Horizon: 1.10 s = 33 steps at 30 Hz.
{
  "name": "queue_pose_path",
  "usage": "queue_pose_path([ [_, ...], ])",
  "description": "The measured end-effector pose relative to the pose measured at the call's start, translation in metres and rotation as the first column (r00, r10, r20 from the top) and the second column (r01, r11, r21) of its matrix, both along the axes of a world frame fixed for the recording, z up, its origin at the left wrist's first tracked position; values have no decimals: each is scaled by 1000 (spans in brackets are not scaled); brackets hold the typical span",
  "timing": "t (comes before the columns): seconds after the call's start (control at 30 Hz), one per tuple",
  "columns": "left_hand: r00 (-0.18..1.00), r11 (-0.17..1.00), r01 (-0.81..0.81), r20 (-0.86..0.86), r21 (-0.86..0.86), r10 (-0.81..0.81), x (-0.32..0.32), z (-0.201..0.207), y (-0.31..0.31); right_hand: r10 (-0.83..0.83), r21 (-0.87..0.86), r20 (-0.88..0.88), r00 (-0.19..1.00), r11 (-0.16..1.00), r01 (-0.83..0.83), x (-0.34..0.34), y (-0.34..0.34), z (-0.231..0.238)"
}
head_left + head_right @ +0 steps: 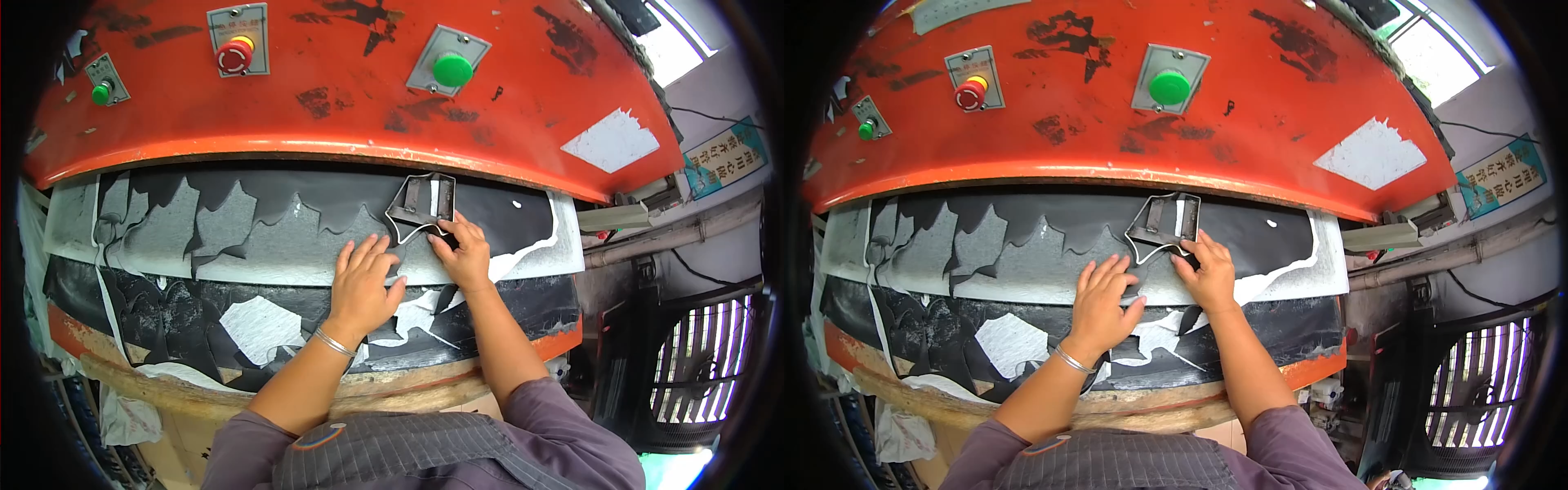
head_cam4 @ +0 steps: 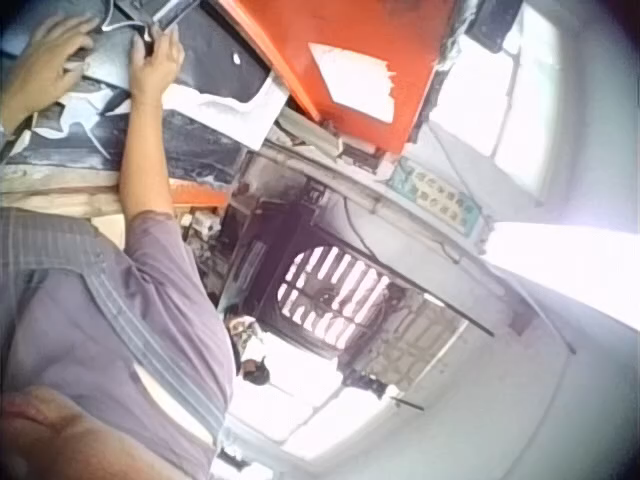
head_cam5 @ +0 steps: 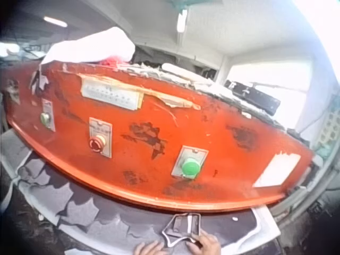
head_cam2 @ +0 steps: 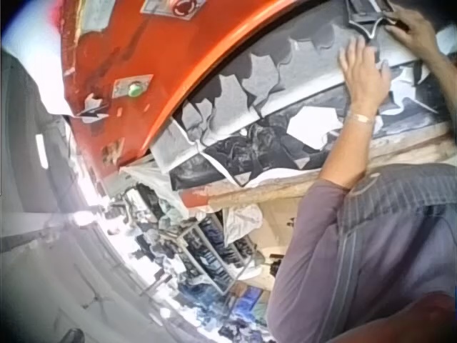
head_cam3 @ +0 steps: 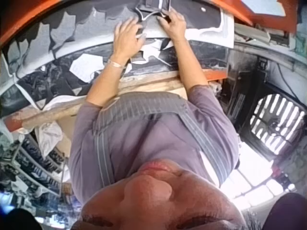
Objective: Die cutting shoe components from a sheet of material using a hydraulic swing-arm clicker press.
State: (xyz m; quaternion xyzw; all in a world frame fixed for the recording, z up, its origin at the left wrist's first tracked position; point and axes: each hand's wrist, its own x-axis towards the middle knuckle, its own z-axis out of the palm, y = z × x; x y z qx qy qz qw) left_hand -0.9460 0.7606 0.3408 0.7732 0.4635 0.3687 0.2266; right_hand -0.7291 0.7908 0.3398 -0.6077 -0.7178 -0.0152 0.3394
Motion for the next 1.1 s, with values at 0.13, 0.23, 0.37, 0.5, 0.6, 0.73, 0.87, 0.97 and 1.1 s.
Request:
queue_pose_path([
  [0.13,958,953,-286,13,97,286,-27,1,10,-26,-101,-93,995,995,16,-24,-4,5],
  [0.23,929,927,-367,-20,79,370,-46,2,23,62,-110,-108,992,991,-74,-58,17,10],
  [0.37,941,941,-337,-45,-32,335,-47,4,24,124,-96,-64,990,987,-129,-77,42,7],
  [0.5,948,944,-319,-35,-87,317,-56,3,39,120,-42,-67,991,992,-123,-78,45,-2],
  [0.6,935,933,-350,-94,-86,342,-58,2,46,122,-36,-87,989,991,-126,-83,46,-5],
  [0.73,936,932,-352,-66,-90,347,-60,-3,51,109,-69,-123,986,991,-118,-82,46,-6],
  [0.87,926,925,-377,-11,-57,377,-55,-11,50,127,-81,-84,988,988,-134,-80,49,-5],
  [0.97,907,908,-413,63,-69,417,-54,-15,51,155,-98,-52,987,982,-159,-83,54,0],
  [1.1,900,902,-432,54,-9,432,-49,-18,48,161,-122,-33,986,979,-163,-79,54,0],
])
